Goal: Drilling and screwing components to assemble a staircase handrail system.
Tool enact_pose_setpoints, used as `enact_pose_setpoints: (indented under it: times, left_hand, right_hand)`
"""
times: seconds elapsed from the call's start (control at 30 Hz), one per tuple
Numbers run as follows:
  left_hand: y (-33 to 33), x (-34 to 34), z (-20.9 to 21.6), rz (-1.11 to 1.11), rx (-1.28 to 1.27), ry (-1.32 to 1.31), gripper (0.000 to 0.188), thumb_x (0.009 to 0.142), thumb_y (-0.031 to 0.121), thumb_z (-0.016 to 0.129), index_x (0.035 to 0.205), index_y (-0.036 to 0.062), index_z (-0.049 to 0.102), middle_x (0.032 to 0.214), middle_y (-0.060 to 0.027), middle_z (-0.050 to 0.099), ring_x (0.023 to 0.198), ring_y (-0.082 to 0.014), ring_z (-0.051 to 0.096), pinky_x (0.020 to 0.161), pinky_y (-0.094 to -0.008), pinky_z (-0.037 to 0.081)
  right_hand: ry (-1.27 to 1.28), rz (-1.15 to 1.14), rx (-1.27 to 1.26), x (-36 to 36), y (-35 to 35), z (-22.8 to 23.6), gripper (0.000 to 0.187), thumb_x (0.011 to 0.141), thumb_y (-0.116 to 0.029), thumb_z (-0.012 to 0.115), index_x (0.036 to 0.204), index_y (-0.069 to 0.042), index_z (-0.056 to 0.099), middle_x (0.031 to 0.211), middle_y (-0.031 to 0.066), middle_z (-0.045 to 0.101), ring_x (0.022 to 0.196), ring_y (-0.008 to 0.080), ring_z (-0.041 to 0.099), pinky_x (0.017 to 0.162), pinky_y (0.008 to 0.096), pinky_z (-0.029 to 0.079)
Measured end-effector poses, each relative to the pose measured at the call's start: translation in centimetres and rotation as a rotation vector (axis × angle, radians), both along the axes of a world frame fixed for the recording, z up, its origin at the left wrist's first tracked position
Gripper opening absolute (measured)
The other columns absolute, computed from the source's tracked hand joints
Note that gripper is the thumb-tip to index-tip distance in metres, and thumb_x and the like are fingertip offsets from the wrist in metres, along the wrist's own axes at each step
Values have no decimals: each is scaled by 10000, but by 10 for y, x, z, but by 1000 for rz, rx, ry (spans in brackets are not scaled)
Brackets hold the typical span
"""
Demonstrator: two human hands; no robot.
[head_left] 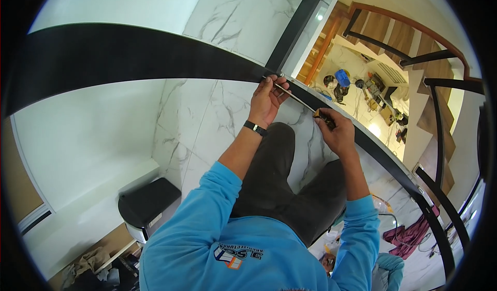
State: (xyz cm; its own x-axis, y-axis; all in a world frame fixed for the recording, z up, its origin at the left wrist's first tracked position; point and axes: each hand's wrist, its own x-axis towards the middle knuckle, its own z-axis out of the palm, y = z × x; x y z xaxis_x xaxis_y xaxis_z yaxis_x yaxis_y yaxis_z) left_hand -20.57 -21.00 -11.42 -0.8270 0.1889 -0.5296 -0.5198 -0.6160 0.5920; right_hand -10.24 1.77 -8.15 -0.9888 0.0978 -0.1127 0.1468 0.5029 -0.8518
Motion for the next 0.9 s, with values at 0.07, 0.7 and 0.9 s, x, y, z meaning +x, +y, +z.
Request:
enact_pose_setpoints:
  times: [0.07, 0.7, 0.9]
  left_hand:
    - [2, 1, 2, 10, -25, -9, 206, 1060, 264, 481, 1118, 100, 592, 1140, -98, 679, 1012, -230, 670, 914, -442, 568]
    - [22, 4, 2, 146, -220, 45, 122, 995, 198, 624, 1064, 103, 595, 993, -69, 690, 906, -191, 696, 774, -374, 615]
    - [28, 6, 4, 168, -220, 44, 123, 1004, 198, 607, 1076, 101, 585, 984, -65, 689, 889, -190, 700, 762, -368, 616]
  right_hand:
    - [-258, 21, -345, -13, 10, -2, 229, 892, -233, 709, 1035, -55, 698, 879, 84, 719, 724, 205, 682, 637, 302, 526]
    - [-388, 74, -694, -16, 21, -21, 289, 919, -223, 700, 1133, -44, 622, 801, 40, 659, 648, 145, 619, 579, 276, 494]
    - [-284, 71, -560, -10, 24, -27, 288, 909, -174, 707, 1145, -50, 599, 807, 30, 644, 621, 102, 569, 560, 237, 454]
